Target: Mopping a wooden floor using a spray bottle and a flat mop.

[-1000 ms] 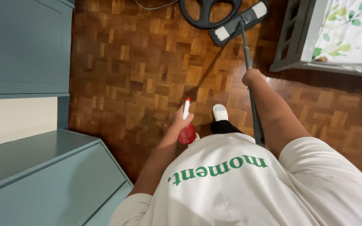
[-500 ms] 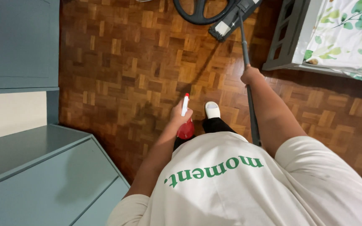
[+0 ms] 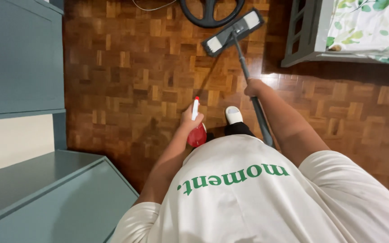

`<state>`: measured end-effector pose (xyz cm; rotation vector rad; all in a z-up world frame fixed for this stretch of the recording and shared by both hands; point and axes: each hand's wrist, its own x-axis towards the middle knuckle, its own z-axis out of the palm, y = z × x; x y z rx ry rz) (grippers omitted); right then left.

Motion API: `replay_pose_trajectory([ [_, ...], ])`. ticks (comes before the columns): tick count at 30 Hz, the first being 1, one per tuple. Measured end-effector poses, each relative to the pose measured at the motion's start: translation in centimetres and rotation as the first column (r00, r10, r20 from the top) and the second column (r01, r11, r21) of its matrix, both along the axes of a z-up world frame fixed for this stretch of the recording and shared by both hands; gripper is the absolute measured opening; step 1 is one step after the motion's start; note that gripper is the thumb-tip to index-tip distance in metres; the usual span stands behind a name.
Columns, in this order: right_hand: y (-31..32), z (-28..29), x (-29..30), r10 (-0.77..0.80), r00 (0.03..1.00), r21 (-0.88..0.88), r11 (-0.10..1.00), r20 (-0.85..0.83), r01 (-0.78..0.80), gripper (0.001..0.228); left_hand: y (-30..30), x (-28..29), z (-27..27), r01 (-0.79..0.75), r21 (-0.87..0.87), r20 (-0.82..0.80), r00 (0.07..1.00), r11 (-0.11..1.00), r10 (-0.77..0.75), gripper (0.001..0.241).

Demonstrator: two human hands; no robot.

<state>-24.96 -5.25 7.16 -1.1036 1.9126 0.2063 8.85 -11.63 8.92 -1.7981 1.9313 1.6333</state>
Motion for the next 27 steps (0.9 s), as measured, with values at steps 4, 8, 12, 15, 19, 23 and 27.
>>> replay_pose_trajectory([
  [4,-0.5,-0.5,7.1,-0.017,1.000,0.007,1.000,0.021,0.017,0.067,-0.7,4.3,0.2,0.033,-0.017,0.020,0.999,0.999,-0.033,0.066],
  [8,-1.2,1.1,13.3,-0.039,0.991,0.032,0.999,0.128,0.035,0.069,-0.6,9.6,-3.4,0.017,-0.094,0.033,0.999,0.995,-0.014,0.064],
  [12,-2.1,3.2,18.5,-0.001,0.990,0.021,1.000,0.139,-0.002,0.061,-0.6,14.4,-5.9,-0.048,-0.196,0.015,0.999,0.980,0.052,0.062],
  [15,-2.0,2.1,22.1,0.115,0.984,0.021,0.993,0.136,-0.119,0.066,-1.2,17.6,-7.6,-0.164,-0.281,-0.039,0.986,0.945,0.159,0.062],
  [19,-3.3,3.3,26.6,0.240,0.965,-0.014,0.971,0.102,-0.240,0.063,-2.4,21.2,-6.9,-0.326,-0.298,-0.168,0.943,0.897,0.286,0.061],
  [23,-4.5,2.3,30.4,0.222,0.968,0.056,0.972,0.115,-0.230,0.053,-3.0,23.9,-4.9,-0.250,-0.382,0.015,0.961,0.890,0.276,0.077],
  [27,-5.9,-3.8,32.1,0.006,0.951,0.082,0.996,0.308,-0.033,0.058,-2.1,26.6,-8.5,-0.375,-0.408,-0.101,0.925,0.833,0.367,0.080],
])
